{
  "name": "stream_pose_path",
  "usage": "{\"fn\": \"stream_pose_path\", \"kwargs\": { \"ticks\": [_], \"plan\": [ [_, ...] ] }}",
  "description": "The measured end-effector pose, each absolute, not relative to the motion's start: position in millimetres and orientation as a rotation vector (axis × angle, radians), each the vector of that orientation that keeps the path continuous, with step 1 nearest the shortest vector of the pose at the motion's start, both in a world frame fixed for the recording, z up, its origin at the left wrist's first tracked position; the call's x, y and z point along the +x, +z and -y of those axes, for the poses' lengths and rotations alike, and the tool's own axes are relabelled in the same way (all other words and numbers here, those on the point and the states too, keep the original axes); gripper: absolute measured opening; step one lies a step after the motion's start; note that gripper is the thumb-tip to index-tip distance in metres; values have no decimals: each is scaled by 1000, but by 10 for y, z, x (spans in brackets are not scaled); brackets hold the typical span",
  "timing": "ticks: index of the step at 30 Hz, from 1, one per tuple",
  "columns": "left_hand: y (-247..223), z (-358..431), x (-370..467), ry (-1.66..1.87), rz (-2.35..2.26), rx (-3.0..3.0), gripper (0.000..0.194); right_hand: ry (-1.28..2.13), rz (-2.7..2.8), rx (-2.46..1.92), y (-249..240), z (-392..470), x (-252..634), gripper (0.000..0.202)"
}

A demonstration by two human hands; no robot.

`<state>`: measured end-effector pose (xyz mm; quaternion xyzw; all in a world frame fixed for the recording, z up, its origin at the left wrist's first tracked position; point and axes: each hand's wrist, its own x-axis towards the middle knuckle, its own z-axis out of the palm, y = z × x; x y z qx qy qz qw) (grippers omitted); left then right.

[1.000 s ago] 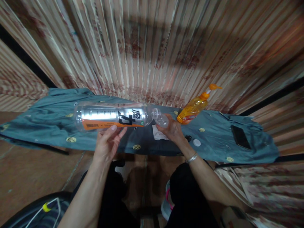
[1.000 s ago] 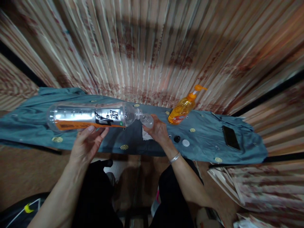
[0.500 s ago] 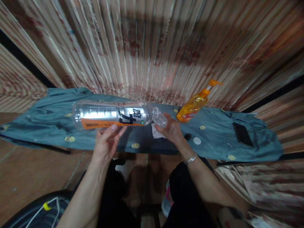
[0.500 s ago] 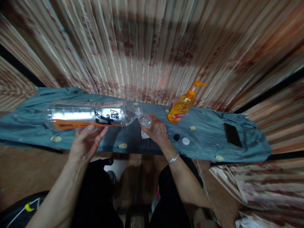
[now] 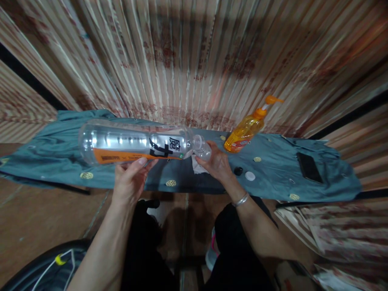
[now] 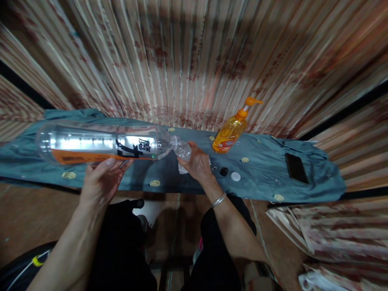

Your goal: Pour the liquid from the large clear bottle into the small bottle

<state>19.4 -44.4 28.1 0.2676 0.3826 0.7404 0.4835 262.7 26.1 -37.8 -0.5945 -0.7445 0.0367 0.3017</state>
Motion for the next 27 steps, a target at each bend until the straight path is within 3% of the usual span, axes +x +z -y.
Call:
{"fn": "stream_pose_path", "kwargs": {
  "ticks": [3, 12, 27],
  "plan": [
    [301, 456, 199, 1804, -921, 692, 64, 112, 1965, -1571, -413, -259, 2631, 70],
    [284, 453, 159, 1834, -917, 760, 62, 112, 1987, -1515, -434, -238, 2664, 62],
    [306, 447, 208, 1856, -894, 789, 46, 88, 1998, -1538, -427, -246, 2651, 60]
  ]
}}
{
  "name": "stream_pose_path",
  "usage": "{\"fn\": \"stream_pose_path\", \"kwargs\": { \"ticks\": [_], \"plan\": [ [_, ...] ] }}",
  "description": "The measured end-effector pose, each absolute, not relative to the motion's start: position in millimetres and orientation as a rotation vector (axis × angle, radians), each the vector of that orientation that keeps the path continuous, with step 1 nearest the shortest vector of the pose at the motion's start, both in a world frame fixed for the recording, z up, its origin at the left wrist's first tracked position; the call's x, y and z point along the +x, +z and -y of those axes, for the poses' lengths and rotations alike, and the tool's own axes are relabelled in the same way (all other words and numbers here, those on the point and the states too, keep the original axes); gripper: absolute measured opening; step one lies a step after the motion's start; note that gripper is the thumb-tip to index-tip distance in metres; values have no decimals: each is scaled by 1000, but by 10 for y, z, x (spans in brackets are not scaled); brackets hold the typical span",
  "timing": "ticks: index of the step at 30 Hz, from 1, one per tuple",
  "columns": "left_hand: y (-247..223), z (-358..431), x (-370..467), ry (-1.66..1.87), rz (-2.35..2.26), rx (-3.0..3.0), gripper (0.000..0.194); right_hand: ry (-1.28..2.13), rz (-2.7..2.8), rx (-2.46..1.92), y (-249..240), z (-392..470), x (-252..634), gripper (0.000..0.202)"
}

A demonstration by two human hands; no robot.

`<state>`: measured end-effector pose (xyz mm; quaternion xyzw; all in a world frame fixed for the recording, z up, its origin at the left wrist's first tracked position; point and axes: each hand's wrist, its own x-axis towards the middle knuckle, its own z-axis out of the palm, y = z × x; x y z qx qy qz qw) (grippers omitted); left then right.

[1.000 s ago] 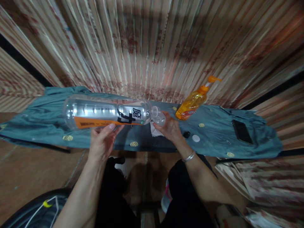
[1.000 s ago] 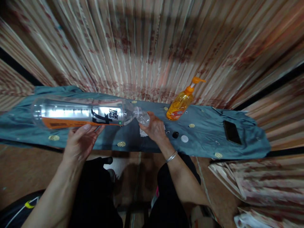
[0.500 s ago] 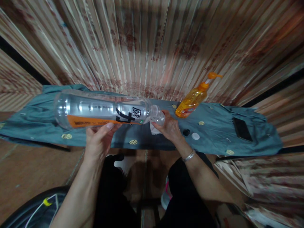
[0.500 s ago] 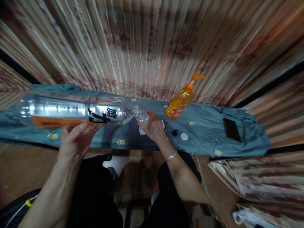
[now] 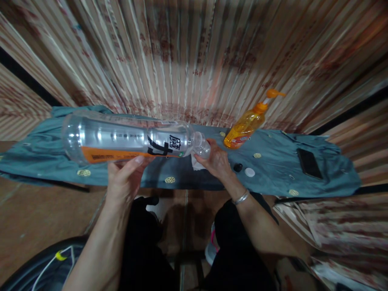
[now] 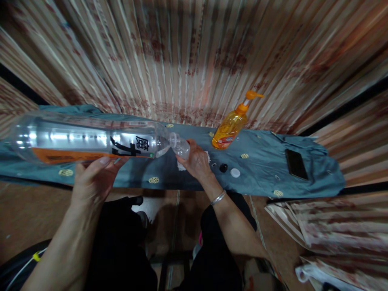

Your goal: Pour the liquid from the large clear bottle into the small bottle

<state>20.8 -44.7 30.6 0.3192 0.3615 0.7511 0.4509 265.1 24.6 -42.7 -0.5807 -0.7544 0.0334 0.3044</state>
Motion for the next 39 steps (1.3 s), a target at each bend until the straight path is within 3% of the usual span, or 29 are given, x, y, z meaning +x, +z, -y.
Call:
{"fn": "stream_pose_path", "kwargs": {
  "ticks": [18, 39],
  "plan": [
    [288, 430, 171, 1868, -921, 821, 44, 117, 2004, -1554, -401, -241, 2669, 58],
    [329, 451, 203, 1852, -963, 808, 55, 73, 1988, -1524, -427, -247, 2666, 60]
  ]
}}
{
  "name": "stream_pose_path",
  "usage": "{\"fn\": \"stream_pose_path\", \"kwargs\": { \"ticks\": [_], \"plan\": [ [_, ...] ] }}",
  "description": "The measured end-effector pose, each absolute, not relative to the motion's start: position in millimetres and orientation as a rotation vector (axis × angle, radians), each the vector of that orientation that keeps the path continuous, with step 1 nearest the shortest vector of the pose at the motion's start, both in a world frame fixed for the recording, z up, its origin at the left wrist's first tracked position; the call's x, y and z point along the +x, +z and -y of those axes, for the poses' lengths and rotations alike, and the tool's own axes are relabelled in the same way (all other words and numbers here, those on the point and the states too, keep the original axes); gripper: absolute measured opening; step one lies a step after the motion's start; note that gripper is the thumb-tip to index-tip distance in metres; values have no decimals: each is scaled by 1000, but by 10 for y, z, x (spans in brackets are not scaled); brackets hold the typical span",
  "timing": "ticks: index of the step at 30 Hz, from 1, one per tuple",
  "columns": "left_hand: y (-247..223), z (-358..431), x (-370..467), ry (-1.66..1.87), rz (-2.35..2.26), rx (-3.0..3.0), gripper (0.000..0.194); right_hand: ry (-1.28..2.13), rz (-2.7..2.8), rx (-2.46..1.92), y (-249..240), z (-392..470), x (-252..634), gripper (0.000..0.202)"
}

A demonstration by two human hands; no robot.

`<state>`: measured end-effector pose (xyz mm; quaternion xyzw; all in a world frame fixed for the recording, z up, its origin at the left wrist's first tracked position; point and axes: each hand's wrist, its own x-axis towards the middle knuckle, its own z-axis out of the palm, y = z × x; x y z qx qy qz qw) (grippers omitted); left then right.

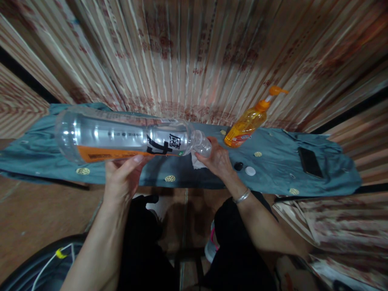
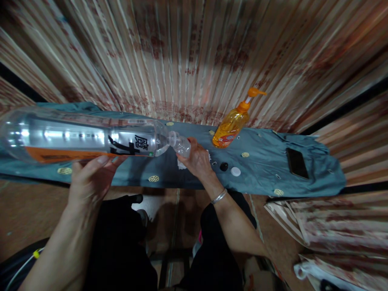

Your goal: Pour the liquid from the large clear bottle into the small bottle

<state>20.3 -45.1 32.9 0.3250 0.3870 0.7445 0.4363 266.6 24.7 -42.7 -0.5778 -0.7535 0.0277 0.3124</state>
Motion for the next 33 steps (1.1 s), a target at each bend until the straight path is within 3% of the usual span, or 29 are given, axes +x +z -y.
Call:
{"fn": "stream_pose_path", "kwargs": {
  "ticks": [18, 33],
  "plan": [
    [334, 459, 207, 1856, -960, 811, 48, 64, 1983, -1522, -438, -249, 2663, 60],
    [326, 442, 206, 1853, -947, 809, 57, 98, 1991, -1531, -411, -244, 2671, 60]
  ]
}}
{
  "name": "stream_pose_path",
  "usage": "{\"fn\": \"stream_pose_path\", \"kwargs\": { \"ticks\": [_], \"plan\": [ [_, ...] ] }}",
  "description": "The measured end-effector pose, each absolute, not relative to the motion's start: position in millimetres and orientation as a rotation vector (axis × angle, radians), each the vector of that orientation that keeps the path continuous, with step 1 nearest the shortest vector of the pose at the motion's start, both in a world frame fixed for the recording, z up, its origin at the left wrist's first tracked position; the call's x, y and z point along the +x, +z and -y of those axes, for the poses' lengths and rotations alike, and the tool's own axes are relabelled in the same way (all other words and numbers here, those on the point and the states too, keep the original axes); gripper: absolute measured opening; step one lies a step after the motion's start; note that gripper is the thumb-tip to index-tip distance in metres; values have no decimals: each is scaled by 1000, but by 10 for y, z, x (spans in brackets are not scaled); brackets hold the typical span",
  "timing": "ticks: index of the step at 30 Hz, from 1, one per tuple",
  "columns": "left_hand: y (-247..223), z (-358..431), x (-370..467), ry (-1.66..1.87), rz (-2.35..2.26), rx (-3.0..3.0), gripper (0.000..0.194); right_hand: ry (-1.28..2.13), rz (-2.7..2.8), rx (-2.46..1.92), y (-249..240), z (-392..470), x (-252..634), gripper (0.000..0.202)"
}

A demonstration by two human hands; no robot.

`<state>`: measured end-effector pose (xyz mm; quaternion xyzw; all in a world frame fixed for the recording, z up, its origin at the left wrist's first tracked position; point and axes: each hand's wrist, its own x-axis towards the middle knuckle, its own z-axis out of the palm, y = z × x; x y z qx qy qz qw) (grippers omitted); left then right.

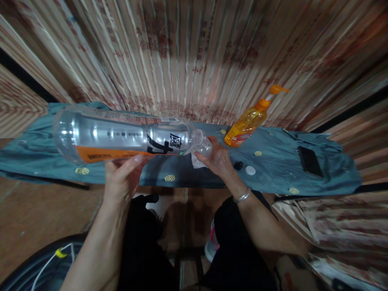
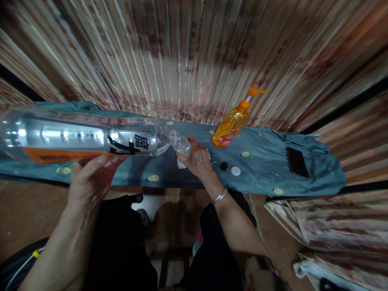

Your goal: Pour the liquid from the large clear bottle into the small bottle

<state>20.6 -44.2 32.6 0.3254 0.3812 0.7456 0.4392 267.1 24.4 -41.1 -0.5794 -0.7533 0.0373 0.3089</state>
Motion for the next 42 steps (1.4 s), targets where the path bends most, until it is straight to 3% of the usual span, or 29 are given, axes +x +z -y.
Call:
{"fn": "stream_pose_path", "kwargs": {
  "ticks": [42],
  "plan": [
    [320, 438, 204, 1865, -863, 790, 47, 62, 1981, -1503, -426, -245, 2673, 58]
  ]
}}
